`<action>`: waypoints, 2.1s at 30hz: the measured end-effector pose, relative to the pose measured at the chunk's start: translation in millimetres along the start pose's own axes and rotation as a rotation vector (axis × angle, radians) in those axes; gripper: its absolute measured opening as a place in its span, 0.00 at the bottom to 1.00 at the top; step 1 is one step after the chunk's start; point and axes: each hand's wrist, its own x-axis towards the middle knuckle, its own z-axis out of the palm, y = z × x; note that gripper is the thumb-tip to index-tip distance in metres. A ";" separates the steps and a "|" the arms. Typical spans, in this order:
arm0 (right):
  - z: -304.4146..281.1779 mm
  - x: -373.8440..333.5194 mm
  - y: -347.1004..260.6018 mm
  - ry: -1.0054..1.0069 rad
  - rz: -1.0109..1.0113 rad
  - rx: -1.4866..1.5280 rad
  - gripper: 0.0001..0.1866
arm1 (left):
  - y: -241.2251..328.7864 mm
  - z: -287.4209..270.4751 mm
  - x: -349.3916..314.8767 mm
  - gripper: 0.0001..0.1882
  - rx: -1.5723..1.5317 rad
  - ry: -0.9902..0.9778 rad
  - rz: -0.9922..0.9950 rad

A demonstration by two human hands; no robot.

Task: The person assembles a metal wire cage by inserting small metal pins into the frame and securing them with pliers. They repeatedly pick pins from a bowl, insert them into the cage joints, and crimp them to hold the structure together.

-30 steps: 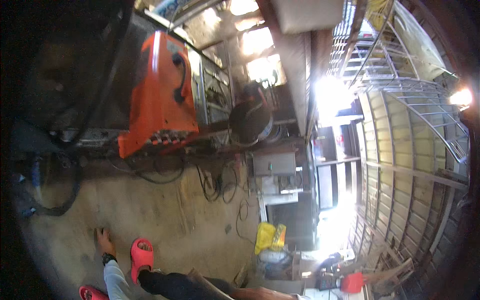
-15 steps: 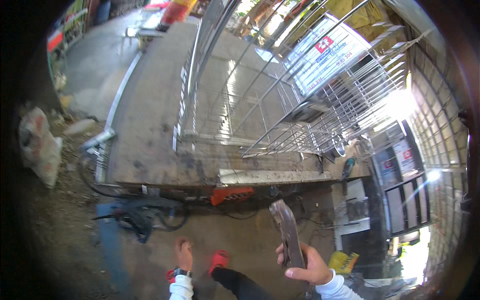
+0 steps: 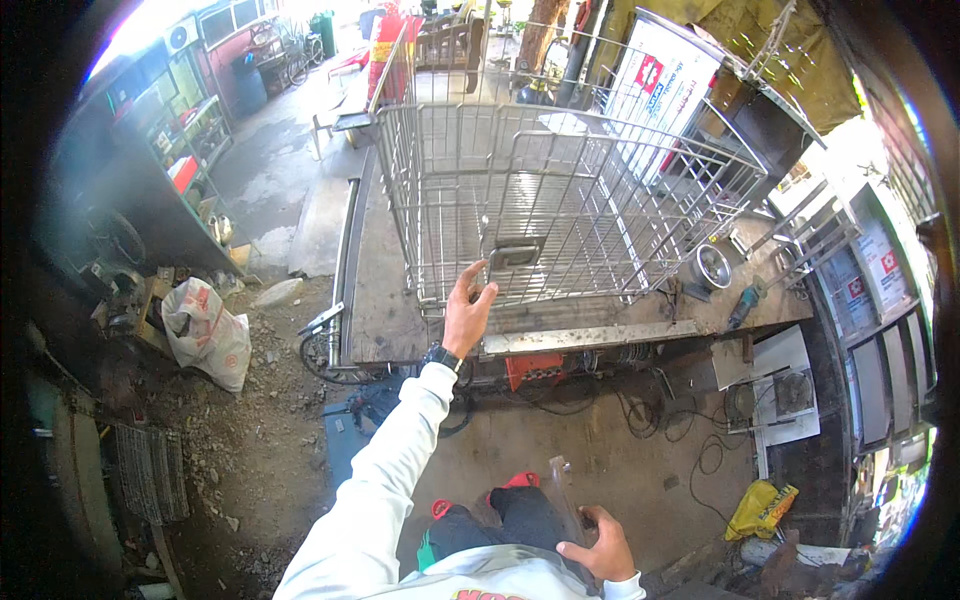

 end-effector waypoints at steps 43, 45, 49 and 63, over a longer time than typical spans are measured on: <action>-225.2 259.9 28.0 -0.006 -0.212 0.752 0.29 | 337.6 95.2 178.1 0.12 0.464 -0.659 0.230; -231.3 267.4 28.8 -0.068 -0.141 0.741 0.29 | 339.6 94.8 175.6 0.12 0.460 -0.642 0.153; -235.2 278.7 28.8 -0.142 -0.072 0.701 0.31 | 342.7 96.6 176.0 0.14 0.480 -0.593 -0.014; -241.9 288.8 28.1 -0.246 -0.147 0.681 0.27 | 354.8 106.3 177.7 0.15 0.495 -0.616 -0.055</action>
